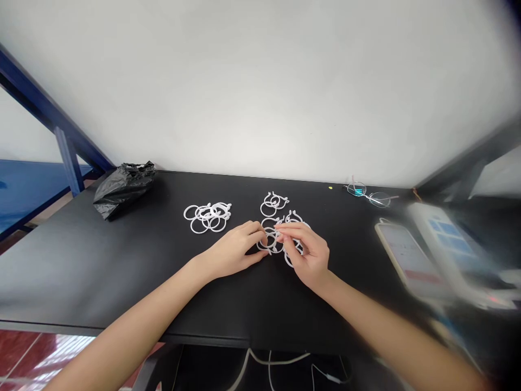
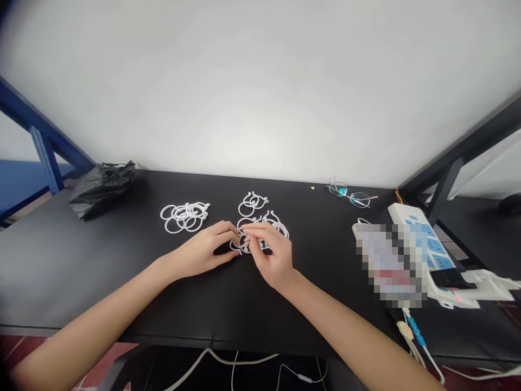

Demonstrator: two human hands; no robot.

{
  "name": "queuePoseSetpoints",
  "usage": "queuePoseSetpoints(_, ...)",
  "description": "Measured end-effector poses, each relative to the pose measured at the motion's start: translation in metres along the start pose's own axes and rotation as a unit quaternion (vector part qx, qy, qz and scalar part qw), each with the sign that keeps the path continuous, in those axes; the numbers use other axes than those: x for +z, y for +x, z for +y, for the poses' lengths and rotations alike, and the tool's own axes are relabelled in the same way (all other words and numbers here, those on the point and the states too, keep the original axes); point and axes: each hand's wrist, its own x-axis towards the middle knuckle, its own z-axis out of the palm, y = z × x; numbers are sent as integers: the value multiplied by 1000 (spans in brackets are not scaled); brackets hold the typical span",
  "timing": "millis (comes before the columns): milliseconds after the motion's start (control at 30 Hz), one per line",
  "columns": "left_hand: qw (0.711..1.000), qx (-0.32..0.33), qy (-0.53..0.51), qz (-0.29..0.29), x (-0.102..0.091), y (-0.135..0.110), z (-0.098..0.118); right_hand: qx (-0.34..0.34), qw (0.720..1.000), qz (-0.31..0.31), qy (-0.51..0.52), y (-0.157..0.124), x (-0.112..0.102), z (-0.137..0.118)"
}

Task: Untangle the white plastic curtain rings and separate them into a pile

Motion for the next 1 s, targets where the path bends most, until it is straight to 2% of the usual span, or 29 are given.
queuePoseSetpoints(167, 1000, 3, -9, -12, 0, 1, 0, 1, 1000, 2, 0, 1, 0, 0)
queuePoseSetpoints(467, 997, -9, -75, 27, -1, 2, 0, 9, 1000, 5, -8, 0, -1, -1)
queuePoseSetpoints(833, 995, -16, -101, -2, 0, 2, 2, 11, 1000, 7, -7, 0, -1, 0)
queuePoseSetpoints(1000, 991, -11, -127, 41, 0, 2, 2, 7, 1000, 17, -24, 0, -1, 0)
